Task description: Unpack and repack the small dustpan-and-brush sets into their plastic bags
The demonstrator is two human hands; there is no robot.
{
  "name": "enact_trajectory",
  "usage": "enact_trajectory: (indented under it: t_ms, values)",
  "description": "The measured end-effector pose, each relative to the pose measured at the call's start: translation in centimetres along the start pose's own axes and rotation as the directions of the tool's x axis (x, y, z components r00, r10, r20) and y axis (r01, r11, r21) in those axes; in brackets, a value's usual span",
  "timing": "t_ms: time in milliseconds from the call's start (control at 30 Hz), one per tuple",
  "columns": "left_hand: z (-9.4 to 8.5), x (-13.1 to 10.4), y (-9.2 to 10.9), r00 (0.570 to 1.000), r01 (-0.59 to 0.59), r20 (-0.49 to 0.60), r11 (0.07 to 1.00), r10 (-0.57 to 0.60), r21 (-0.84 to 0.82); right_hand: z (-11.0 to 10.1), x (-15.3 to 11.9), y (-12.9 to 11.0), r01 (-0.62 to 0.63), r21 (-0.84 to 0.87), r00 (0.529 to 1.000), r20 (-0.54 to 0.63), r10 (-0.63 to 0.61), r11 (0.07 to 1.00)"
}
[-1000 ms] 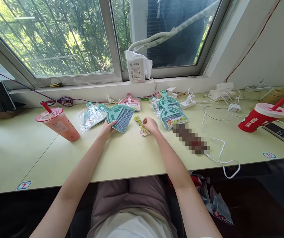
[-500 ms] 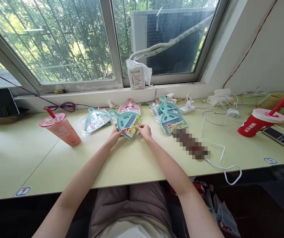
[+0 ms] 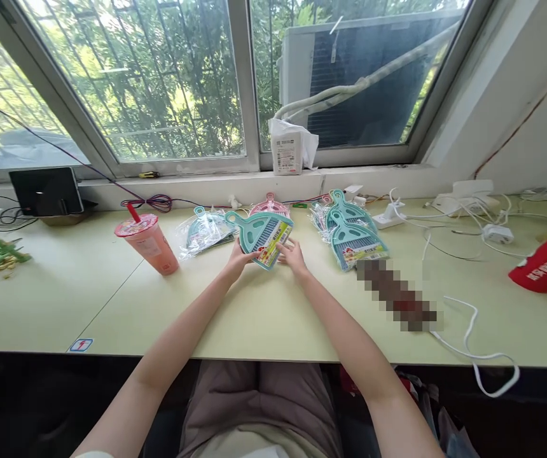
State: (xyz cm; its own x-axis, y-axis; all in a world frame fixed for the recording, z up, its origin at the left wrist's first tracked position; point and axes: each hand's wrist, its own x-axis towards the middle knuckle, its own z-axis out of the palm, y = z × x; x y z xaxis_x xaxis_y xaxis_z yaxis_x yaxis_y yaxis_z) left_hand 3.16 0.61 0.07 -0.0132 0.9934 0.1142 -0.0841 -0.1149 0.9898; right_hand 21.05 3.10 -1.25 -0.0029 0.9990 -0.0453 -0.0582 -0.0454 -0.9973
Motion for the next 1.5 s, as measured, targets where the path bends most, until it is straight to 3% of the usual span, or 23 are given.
enact_trajectory:
  t_ms: [67, 100, 167, 233, 300, 367, 400, 467, 500, 567, 633, 667, 833, 1033, 1200, 1333, 1400, 1500]
  values:
    - [-0.3, 0.0, 0.1, 0.999, 0.015, 0.038, 0.998, -0.017, 0.066, -0.3, 0.4, 0.3, -0.071, 0.098, 0.987, 0.153, 0.056, 0.993]
    - [-0.5, -0.1, 0.1, 0.998, 0.015, 0.062, 0.993, -0.022, 0.115, -0.5, 0.6, 0.3, -0.084, 0.123, 0.982, 0.176, 0.061, 0.989]
    - [-0.8, -0.2, 0.3, 0.998, -0.025, 0.055, 0.972, 0.012, 0.234, -0.9, 0.9, 0.4, -0.070, 0.166, 0.989, 0.143, 0.047, 0.984]
    - [-1.3, -0.3, 0.6, 0.990, -0.102, -0.054, 0.918, 0.133, 0.383, -1.3, 1.0, 0.4, -0.048, 0.195, 0.995, 0.097, 0.029, 0.980]
    - [-2.1, -0.2, 1.3, 0.922, -0.155, -0.220, 0.824, 0.320, 0.545, -1.6, 1.1, 0.3, -0.043, 0.206, 0.997, 0.070, 0.030, 0.978]
    - [-3.4, 0.2, 2.1, 0.798, -0.142, -0.347, 0.714, 0.492, 0.686, -1.6, 1.1, 0.2, -0.054, 0.198, 0.998, 0.054, 0.044, 0.979]
    - [-4.3, 0.4, 2.4, 0.740, -0.114, -0.380, 0.660, 0.556, 0.743, -1.6, 1.1, 0.1, -0.058, 0.190, 0.998, 0.042, 0.051, 0.980]
    - [-6.1, 0.9, 2.7, 0.674, -0.034, -0.415, 0.587, 0.611, 0.809, -1.2, 0.9, -0.2, -0.067, 0.176, 0.998, 0.016, 0.065, 0.982]
    - [-7.0, 1.1, 2.6, 0.676, 0.031, -0.423, 0.550, 0.604, 0.835, -1.0, 0.7, -0.3, -0.070, 0.175, 0.997, 0.001, 0.071, 0.982]
    - [-8.5, 1.7, 1.9, 0.750, 0.147, -0.389, 0.439, 0.535, 0.886, -0.6, 0.5, -0.5, -0.092, 0.173, 0.996, 0.020, 0.090, 0.981]
    - [-9.3, 2.4, 0.8, 0.821, 0.184, -0.315, 0.302, 0.477, 0.936, -0.2, 0.4, -0.7, -0.092, 0.173, 0.995, 0.057, 0.084, 0.981]
    - [-9.4, 2.7, 0.4, 0.836, 0.164, -0.265, 0.243, 0.481, 0.956, -0.1, 0.4, -0.7, -0.088, 0.177, 0.994, 0.077, 0.075, 0.980]
    - [-8.1, 3.2, -0.2, 0.785, 0.002, -0.080, 0.126, 0.615, 0.992, -0.5, 0.7, -0.9, -0.068, 0.217, 0.996, 0.067, 0.055, 0.974]
    - [-6.5, 3.1, -0.2, 0.777, -0.125, 0.003, 0.151, 0.630, 0.981, -0.7, 0.3, -1.5, -0.109, 0.243, 0.988, 0.130, 0.079, 0.964]
    - [-6.7, 3.4, -0.5, 0.770, -0.093, -0.063, 0.210, 0.635, 0.973, -1.0, 0.0, -2.3, -0.184, 0.221, 0.982, 0.083, 0.170, 0.958]
    - [-7.2, 3.3, -0.1, 0.740, -0.005, -0.170, 0.258, 0.651, 0.966, -1.8, -0.1, -3.0, -0.098, 0.204, 0.994, -0.034, 0.107, 0.974]
    - [-7.2, 3.1, 0.0, 0.728, 0.008, -0.175, 0.248, 0.663, 0.969, -2.0, 0.0, -3.2, -0.071, 0.215, 0.996, -0.040, 0.081, 0.974]
    - [-7.1, 2.8, -0.1, 0.688, -0.006, -0.171, 0.241, 0.705, 0.971, -1.8, -0.1, -3.2, -0.086, 0.241, 0.996, 0.041, 0.079, 0.967]
